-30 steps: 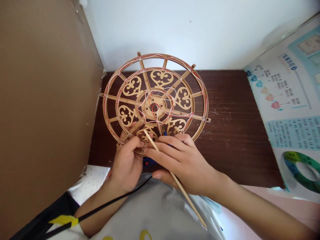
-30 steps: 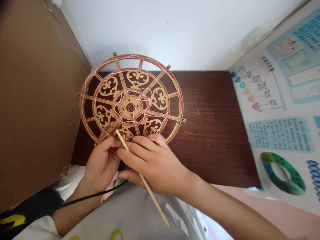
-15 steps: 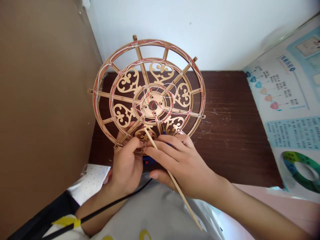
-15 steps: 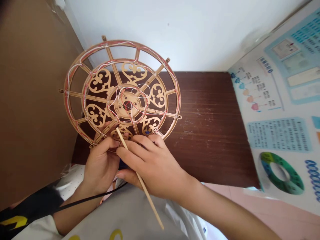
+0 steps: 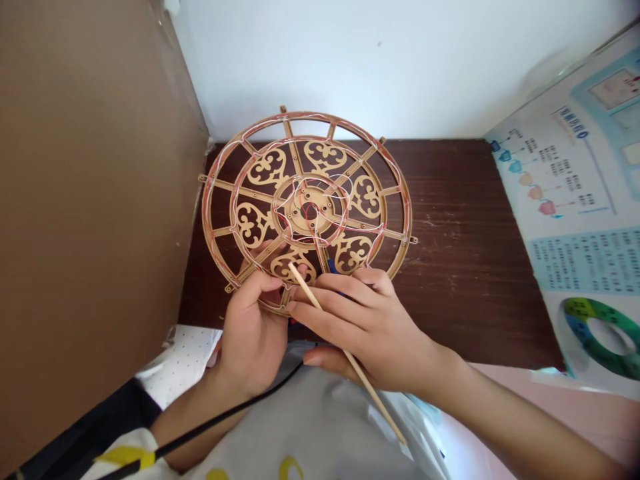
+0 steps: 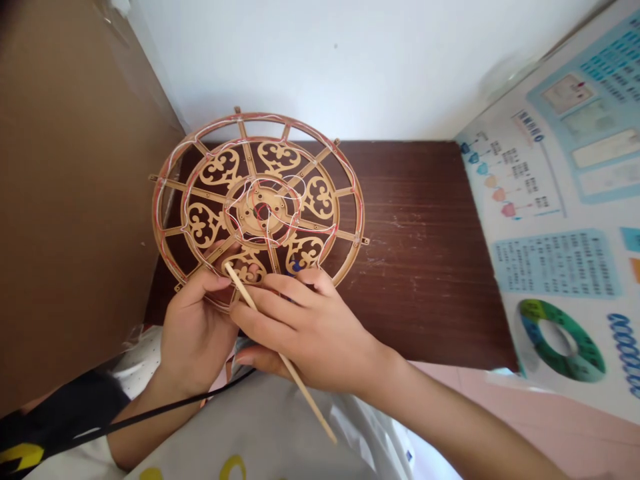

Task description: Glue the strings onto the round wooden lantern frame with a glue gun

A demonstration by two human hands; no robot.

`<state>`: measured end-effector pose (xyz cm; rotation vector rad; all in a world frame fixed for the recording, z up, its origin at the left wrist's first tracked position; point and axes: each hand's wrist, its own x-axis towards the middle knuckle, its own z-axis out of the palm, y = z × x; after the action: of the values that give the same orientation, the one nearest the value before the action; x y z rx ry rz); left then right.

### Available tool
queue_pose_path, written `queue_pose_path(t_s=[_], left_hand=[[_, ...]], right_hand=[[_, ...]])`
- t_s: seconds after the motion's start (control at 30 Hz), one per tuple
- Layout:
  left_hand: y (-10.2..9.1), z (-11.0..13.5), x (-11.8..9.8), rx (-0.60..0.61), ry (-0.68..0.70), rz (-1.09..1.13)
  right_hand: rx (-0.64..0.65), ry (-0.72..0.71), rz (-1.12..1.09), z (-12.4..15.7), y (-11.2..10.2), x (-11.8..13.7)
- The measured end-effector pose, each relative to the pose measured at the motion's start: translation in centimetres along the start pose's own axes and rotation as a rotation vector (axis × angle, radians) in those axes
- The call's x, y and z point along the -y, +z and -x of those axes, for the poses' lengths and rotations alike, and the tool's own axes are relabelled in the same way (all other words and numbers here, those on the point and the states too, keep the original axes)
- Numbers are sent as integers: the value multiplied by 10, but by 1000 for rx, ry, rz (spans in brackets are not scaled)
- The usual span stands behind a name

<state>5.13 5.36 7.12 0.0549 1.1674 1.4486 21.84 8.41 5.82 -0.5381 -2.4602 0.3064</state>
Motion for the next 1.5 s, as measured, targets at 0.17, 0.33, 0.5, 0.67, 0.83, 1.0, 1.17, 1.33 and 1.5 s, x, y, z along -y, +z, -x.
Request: queue_pose_path(t_s=[0.17, 0.33, 0.5, 0.67, 0.83, 1.0, 1.17, 1.33, 1.5], left_hand=[[1, 1, -1, 16, -32, -4], [0, 2, -2, 42, -37, -22], [-3, 2, -3, 60, -50, -12], [-3, 1, -7, 125, -96, -17], [-3, 2, -12, 133, -106, -25], [-4, 3, -12, 131, -80, -16], [-8, 4, -13, 106, -98, -26], [-10, 4, -13, 111, -97, -34], [-9, 2, -10, 47, -50, -15]], right_hand=[[10, -52, 28, 2, -1, -3], [30, -128, 62, -2, -7, -9], [93, -232, 122, -11, -17, -12], [179, -281, 147, -22, -28, -13], [256, -339, 152, -32, -38, -12], [270, -371, 156, -34, -40, -12], [298, -373, 138, -35, -40, -13], [329, -365, 128, -34, -40, -12], [263, -333, 135, -31, -38, -11]])
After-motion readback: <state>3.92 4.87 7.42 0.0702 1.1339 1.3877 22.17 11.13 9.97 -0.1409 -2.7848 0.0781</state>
